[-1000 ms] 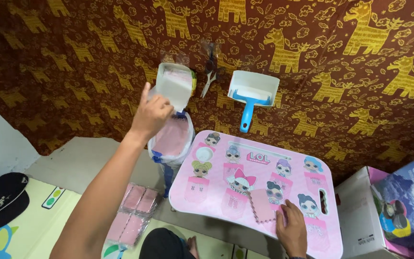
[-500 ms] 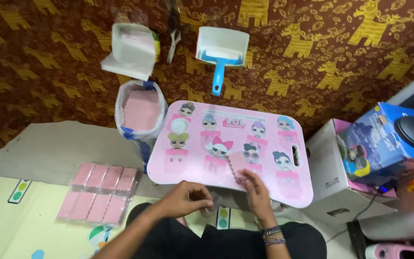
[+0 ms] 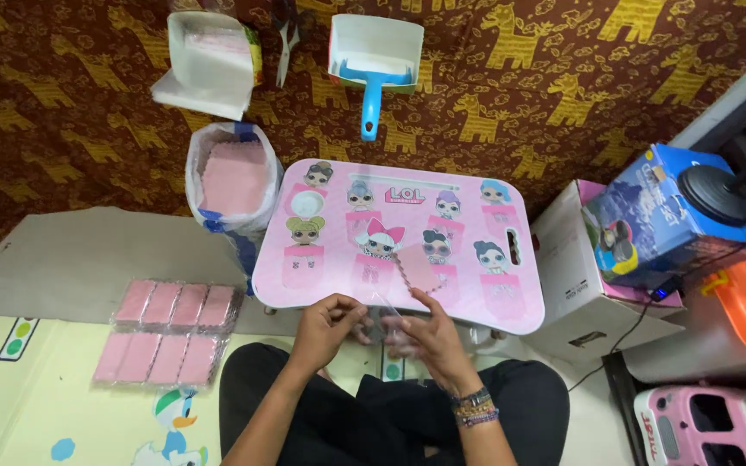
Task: The person cleans pink textile pieces using a lint roller, folds them by hand, and places them into a clear plastic bag.
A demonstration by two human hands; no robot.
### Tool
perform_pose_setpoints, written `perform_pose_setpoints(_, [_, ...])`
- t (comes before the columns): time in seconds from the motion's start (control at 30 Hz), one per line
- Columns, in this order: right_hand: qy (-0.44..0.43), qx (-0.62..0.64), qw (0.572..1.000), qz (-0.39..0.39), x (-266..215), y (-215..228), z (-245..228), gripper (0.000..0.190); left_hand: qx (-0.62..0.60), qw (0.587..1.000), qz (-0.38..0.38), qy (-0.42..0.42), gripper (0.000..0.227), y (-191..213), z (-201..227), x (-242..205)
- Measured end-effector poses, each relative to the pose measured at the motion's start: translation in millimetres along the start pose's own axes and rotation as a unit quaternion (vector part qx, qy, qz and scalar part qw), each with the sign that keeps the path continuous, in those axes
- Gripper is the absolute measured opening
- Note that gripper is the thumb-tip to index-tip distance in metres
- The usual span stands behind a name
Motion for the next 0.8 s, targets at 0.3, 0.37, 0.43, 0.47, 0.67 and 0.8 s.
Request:
perform_pose_setpoints(0.3, [-0.116,-0.036,0.989,0.083,-11.5,9.7,28.4,0.082,-0.028,0.999,0.015,-0.005,0.022,3.9,10.3,-18.7])
perform_pose_setpoints(0.37, [-0.057,-0.044,0.994,0.083,-9.8,4.9,16.9,0.082,-0.036,0.999,0.016,0.0,0.027,4.4,6.7,-20.5])
perform_pose_setpoints(0.43, [0.001,-0.051,0.995,0.083,-7.5,1.9,6.8,0.084,-0.043,0.999,0.017,0.005,0.032,1.2,11.2,-22.3])
perform_pose_setpoints(0.47, [0.01,-0.062,0.992,0.106,-6.2,5.5,5.2,0.082,-0.062,0.997,0.017,0.031,0.042,-3.0,13.6,-23.6])
perform_pose_setpoints(0.67, [0.063,-0.079,0.984,0.146,-2.4,10.4,-6.2,0.079,-0.108,0.99,0.005,0.091,0.065,-20.3,-4.9,-17.4])
perform_pose_setpoints(0.8, [0.08,-0.094,0.983,0.136,6.8,18.6,-7.1,0.075,-0.115,0.989,0.014,0.09,0.06,-20.7,-27.5,-8.3])
Point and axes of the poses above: each hand's wrist, its own x-axis towards the middle knuckle, its own y-axis out of the back of the hand, z = x × y, the point moved 8 cm from there along x, towards the middle knuckle, and after that the axes turned 6 degrees about -y, right-handed, at the moved point
